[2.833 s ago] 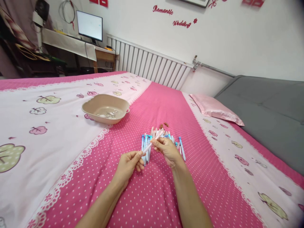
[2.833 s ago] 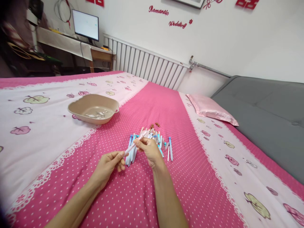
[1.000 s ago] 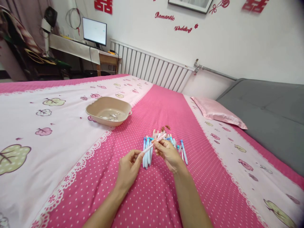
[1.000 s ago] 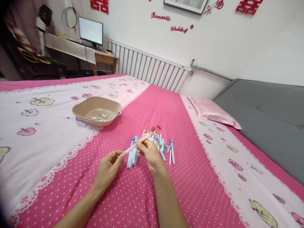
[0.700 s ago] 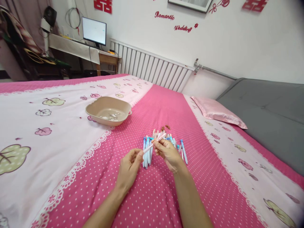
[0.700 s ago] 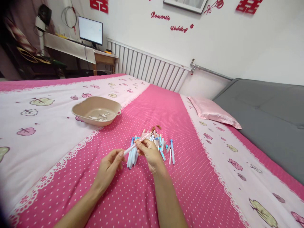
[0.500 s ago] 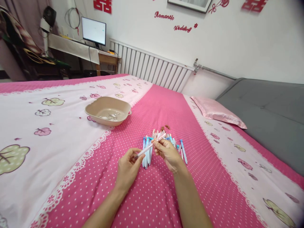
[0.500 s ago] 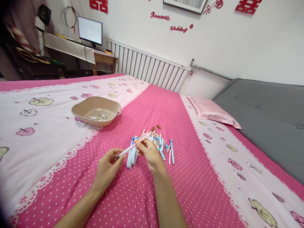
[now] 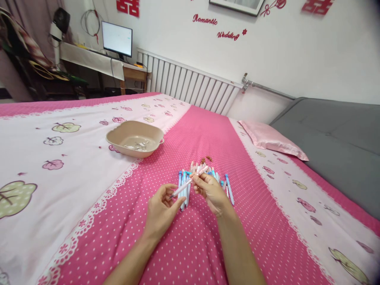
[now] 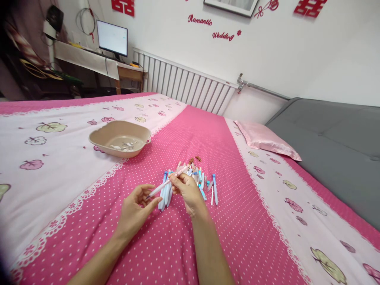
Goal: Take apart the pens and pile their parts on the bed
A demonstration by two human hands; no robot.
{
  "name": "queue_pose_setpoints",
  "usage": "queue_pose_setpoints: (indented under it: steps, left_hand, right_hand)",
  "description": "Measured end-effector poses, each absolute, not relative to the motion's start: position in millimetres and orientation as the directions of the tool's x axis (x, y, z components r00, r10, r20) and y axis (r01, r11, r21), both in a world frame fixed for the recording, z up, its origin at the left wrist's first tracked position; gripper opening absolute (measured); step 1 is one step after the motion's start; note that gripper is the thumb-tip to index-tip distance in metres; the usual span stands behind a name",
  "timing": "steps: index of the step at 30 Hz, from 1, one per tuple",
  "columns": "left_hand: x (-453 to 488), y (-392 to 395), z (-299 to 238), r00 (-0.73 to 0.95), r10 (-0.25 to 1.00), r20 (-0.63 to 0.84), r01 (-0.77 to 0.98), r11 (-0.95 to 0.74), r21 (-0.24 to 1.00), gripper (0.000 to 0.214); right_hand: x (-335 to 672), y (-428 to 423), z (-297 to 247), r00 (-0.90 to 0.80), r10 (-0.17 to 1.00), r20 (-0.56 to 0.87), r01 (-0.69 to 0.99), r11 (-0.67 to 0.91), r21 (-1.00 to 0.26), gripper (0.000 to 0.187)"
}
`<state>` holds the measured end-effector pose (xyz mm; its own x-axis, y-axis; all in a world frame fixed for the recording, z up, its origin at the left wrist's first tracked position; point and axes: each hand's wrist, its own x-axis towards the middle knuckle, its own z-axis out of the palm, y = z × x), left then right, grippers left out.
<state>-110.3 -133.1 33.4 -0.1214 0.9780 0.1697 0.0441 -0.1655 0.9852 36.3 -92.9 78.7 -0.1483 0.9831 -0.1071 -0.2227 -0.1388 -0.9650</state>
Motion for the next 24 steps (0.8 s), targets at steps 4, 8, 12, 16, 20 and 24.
queue_pose_setpoints:
  steps: [4,8,12,16,20,24]
  left_hand:
    - [-110.9,-132.7,33.3,-0.101,0.977,0.19,0.056,-0.185,0.981,0.024]
    - [-112.4,-134.3,35.9,-0.049,0.983,0.176,0.113,-0.17,0.979,0.028]
    - [-112.9,-134.7,36.3,-0.07,0.995,0.07,0.052,-0.067,0.996,0.044]
    - [-112.3,-134.1,35.5,-0.053,0.998,0.027,-0.054,-0.03,0.998,0.047]
    - [-111.2,-134.1,36.6,-0.074,0.997,0.013,-0.084,-0.019,0.996,0.049]
    - [-110.5,-133.9,36.5,-0.082,0.996,0.014,-0.066,-0.02,0.998,0.049]
  right_hand:
    - [36.2,-93.4,79.5,-0.153,0.983,-0.102,-0.216,-0.134,-0.967,0.03]
    - [36.4,-93.8,80.6,-0.14,0.985,-0.103,-0.22,-0.133,-0.966,0.031]
    - [38.8,-93.7,80.6,-0.142,0.985,-0.101,-0.261,-0.136,-0.956,0.03]
    - [45.0,-92.6,83.8,-0.12,0.987,-0.104,-0.317,-0.138,-0.938,0.028]
    - [56.0,-92.2,91.4,-0.009,0.998,-0.068,-0.414,-0.066,-0.908,0.025]
    - [60.4,-94.9,95.8,-0.07,0.995,-0.077,-0.459,-0.1,-0.883,0.022]
